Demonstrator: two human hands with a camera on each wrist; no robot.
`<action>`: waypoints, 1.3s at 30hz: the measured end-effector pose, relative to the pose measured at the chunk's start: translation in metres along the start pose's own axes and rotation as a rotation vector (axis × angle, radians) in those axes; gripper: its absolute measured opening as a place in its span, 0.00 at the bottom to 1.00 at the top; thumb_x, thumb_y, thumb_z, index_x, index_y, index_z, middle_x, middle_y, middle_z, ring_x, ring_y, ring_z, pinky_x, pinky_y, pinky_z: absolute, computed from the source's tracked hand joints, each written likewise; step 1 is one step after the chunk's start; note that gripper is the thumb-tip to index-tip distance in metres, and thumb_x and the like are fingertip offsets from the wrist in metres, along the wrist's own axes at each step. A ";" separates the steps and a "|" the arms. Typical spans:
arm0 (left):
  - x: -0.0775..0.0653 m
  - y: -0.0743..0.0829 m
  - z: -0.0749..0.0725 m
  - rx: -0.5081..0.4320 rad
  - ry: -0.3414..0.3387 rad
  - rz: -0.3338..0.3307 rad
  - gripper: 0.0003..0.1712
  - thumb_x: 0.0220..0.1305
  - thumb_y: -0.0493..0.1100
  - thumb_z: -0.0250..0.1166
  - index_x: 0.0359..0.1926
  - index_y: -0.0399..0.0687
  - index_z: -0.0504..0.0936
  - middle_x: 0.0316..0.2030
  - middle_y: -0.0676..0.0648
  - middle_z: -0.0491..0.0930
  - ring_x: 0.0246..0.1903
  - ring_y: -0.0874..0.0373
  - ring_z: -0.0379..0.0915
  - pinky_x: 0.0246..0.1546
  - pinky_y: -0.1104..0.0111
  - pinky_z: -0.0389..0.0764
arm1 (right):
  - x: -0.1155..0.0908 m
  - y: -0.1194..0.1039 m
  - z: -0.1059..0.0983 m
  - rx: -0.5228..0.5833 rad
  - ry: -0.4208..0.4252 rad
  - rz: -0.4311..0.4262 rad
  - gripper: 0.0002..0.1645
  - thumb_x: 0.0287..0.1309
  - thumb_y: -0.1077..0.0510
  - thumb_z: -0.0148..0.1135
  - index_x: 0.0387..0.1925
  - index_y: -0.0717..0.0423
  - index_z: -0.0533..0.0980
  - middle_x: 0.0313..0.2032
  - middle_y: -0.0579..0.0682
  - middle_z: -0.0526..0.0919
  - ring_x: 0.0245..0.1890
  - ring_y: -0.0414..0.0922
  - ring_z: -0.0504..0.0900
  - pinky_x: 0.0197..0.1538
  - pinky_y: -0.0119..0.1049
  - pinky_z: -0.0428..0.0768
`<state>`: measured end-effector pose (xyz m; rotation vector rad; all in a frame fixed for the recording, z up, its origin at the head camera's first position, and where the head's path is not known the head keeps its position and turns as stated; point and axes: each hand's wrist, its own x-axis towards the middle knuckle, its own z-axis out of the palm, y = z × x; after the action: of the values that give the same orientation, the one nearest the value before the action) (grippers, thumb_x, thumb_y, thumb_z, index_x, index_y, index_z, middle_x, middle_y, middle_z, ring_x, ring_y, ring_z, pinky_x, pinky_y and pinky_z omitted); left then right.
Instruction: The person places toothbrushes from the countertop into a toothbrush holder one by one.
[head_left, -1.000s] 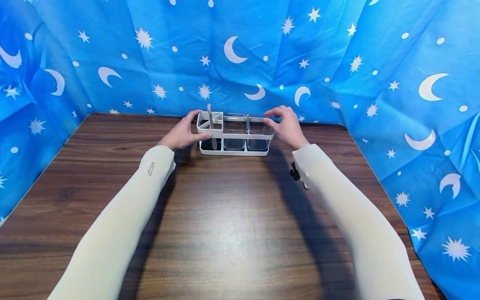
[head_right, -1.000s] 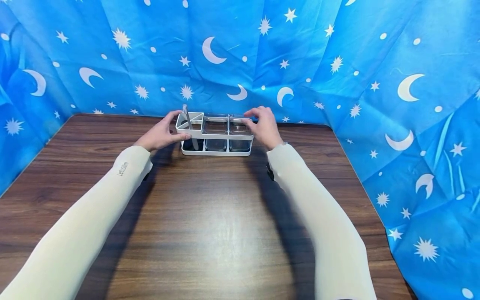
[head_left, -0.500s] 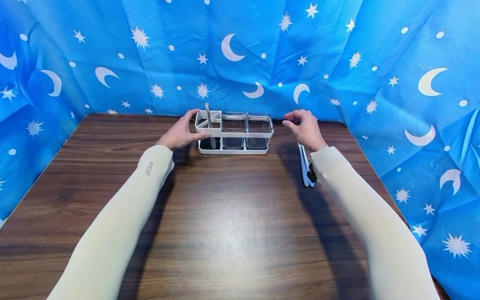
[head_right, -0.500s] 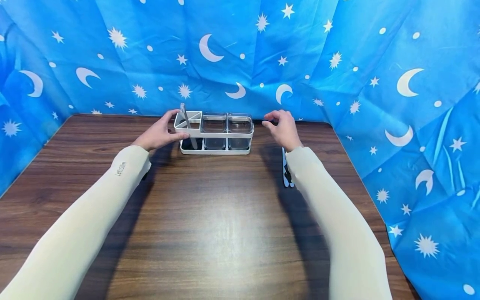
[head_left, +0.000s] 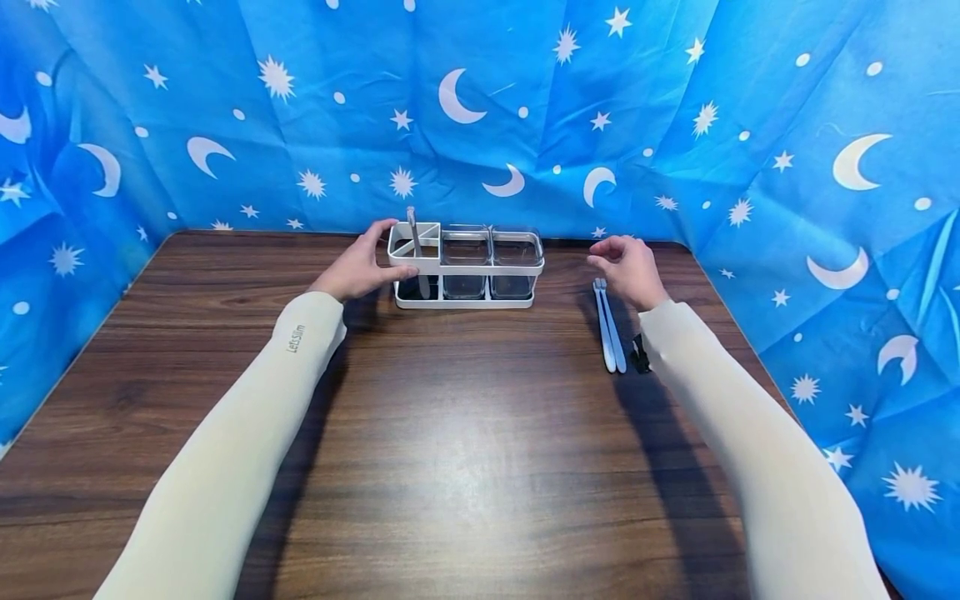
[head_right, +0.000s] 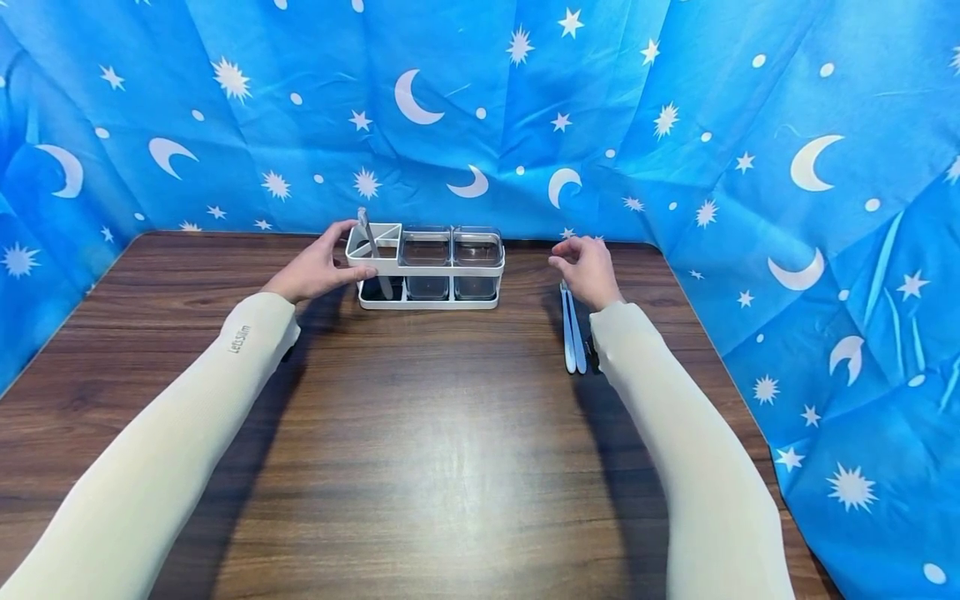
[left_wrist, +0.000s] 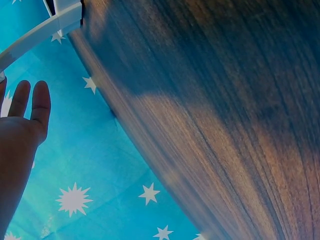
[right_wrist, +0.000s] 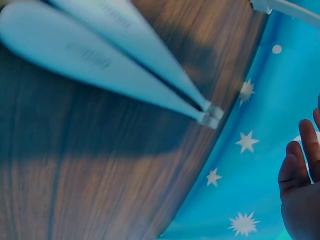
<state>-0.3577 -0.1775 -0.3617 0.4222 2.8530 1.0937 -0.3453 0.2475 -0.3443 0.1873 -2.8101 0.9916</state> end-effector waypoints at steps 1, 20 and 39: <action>0.000 0.000 0.000 -0.001 -0.001 -0.001 0.60 0.48 0.70 0.66 0.73 0.56 0.45 0.70 0.39 0.50 0.67 0.41 0.49 0.62 0.43 0.54 | -0.001 0.002 -0.001 0.000 -0.011 0.013 0.16 0.64 0.55 0.58 0.50 0.60 0.76 0.47 0.57 0.75 0.49 0.53 0.69 0.52 0.47 0.73; 0.000 -0.002 0.001 -0.006 0.004 -0.010 0.59 0.48 0.71 0.65 0.74 0.59 0.44 0.71 0.40 0.48 0.67 0.40 0.48 0.61 0.42 0.54 | -0.010 0.034 -0.006 -0.043 -0.111 0.146 0.14 0.64 0.56 0.58 0.47 0.61 0.74 0.44 0.60 0.76 0.42 0.55 0.72 0.46 0.47 0.73; 0.002 -0.005 0.001 0.004 0.001 -0.005 0.61 0.47 0.73 0.65 0.74 0.58 0.44 0.70 0.40 0.48 0.67 0.40 0.48 0.62 0.42 0.54 | -0.019 0.056 -0.001 -0.090 -0.255 0.211 0.18 0.66 0.53 0.57 0.46 0.64 0.73 0.41 0.60 0.75 0.39 0.54 0.71 0.41 0.43 0.71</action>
<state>-0.3605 -0.1796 -0.3656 0.4139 2.8560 1.0881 -0.3364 0.2929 -0.3809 0.0057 -3.1542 0.9379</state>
